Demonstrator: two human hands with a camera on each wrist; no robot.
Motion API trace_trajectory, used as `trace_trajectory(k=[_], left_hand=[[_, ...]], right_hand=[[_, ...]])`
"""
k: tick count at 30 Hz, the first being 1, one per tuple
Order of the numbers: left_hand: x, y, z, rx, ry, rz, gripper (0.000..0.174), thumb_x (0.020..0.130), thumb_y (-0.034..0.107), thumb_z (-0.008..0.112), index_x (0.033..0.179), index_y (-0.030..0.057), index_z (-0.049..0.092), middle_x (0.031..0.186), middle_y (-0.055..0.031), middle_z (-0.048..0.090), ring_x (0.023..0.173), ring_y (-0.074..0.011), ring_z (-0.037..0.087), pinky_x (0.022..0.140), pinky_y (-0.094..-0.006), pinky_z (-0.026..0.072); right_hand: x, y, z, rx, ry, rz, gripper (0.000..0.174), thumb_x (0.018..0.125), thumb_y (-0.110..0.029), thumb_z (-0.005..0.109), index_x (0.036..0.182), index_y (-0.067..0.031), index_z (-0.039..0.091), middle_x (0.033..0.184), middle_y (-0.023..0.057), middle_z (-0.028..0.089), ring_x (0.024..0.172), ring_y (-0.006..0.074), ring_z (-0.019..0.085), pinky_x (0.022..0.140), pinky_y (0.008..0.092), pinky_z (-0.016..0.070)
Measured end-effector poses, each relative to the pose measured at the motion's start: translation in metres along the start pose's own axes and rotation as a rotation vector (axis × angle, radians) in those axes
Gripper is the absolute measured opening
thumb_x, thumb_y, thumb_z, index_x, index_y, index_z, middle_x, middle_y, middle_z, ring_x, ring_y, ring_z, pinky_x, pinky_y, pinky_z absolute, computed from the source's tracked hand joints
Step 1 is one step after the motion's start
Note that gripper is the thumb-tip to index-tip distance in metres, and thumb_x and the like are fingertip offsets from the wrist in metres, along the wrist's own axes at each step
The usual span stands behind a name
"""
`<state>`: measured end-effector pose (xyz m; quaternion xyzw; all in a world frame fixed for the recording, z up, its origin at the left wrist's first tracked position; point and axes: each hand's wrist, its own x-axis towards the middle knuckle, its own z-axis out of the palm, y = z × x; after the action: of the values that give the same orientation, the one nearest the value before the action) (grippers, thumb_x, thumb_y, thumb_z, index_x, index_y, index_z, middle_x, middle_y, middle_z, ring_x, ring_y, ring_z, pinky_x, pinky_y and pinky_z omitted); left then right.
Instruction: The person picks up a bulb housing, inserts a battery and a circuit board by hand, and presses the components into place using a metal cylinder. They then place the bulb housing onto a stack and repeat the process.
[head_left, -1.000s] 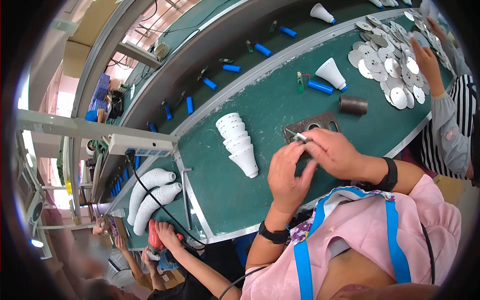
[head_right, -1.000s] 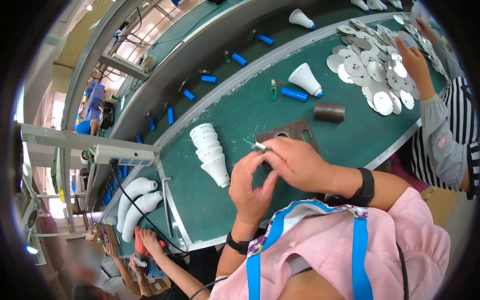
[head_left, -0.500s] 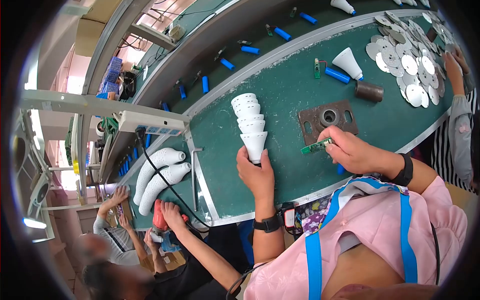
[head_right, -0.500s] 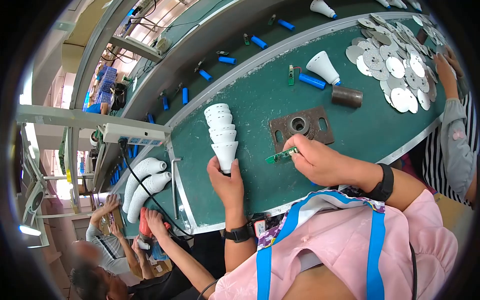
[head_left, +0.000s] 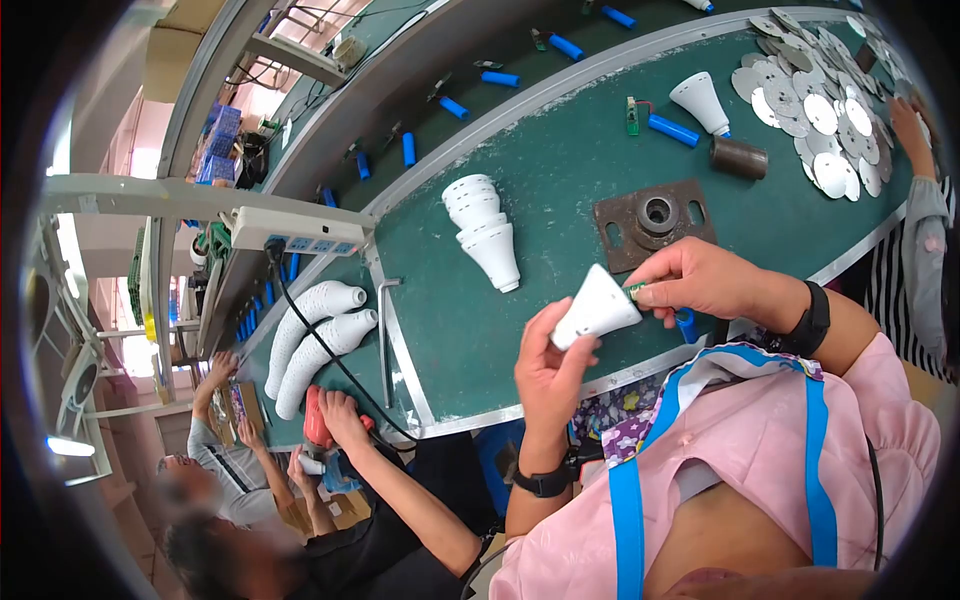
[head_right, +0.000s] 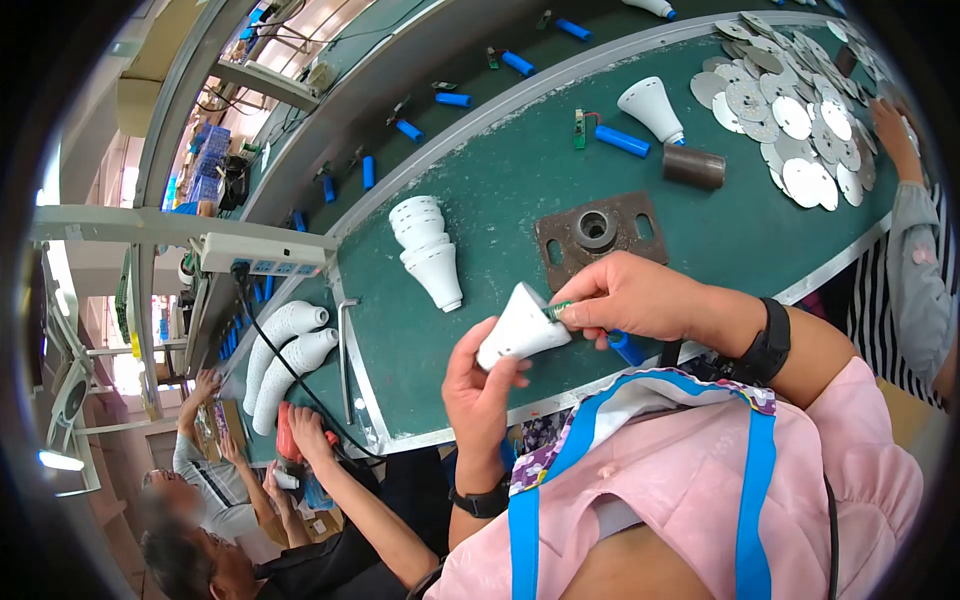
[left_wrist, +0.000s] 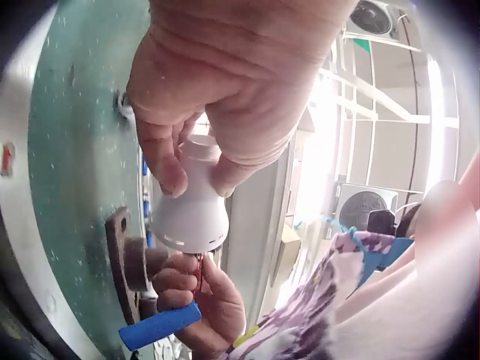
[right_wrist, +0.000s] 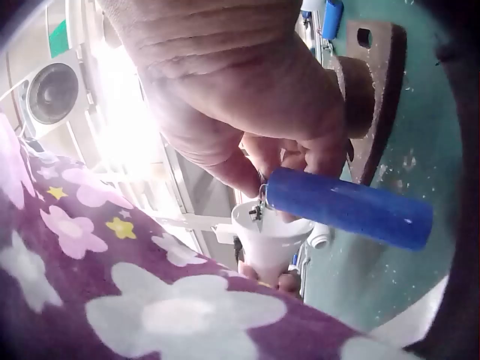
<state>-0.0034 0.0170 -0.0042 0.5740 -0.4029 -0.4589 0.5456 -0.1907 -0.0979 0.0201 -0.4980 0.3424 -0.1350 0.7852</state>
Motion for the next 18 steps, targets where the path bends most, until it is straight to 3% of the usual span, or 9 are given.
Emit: trace_trajectory(k=[3, 7, 18], left_hand=[[0.01, 0.002, 0.016, 0.0, -0.099, 0.024, 0.041, 0.078, -0.003, 0.059, 0.117, -0.0015, 0.047, 0.103, -0.0096, 0.053, 0.075, -0.0135, 0.058, 0.057, -0.021, 0.0488], [0.017, 0.001, 0.022, 0.001, -0.162, 0.045, 0.043, 0.074, -0.004, 0.063, 0.115, -0.0025, 0.049, 0.108, -0.008, 0.048, 0.075, -0.0132, 0.058, 0.055, -0.0207, 0.0489], [0.021, 0.002, 0.023, 0.007, -0.199, -0.013, 0.042, 0.074, -0.004, 0.063, 0.114, -0.0021, 0.05, 0.101, -0.0075, 0.051, 0.073, -0.013, 0.059, 0.054, -0.0205, 0.0489]], right_hand=[[-0.006, -0.002, -0.006, -0.082, -0.068, 0.062, 0.022, 0.083, -0.013, 0.056, 0.097, 0.003, 0.062, 0.073, 0.0014, 0.057, 0.063, 0.0066, 0.05, 0.056, 0.0202, 0.0444], [-0.006, 0.004, -0.014, 0.049, -0.088, 0.123, 0.021, 0.082, -0.013, 0.057, 0.096, 0.002, 0.063, 0.07, 0.0015, 0.057, 0.06, 0.0065, 0.05, 0.055, 0.02, 0.0443], [-0.003, 0.0, -0.016, -0.007, -0.074, 0.17, 0.019, 0.081, -0.014, 0.058, 0.091, 0.0015, 0.063, 0.068, 0.0018, 0.057, 0.058, 0.0064, 0.051, 0.051, 0.0199, 0.0437]])
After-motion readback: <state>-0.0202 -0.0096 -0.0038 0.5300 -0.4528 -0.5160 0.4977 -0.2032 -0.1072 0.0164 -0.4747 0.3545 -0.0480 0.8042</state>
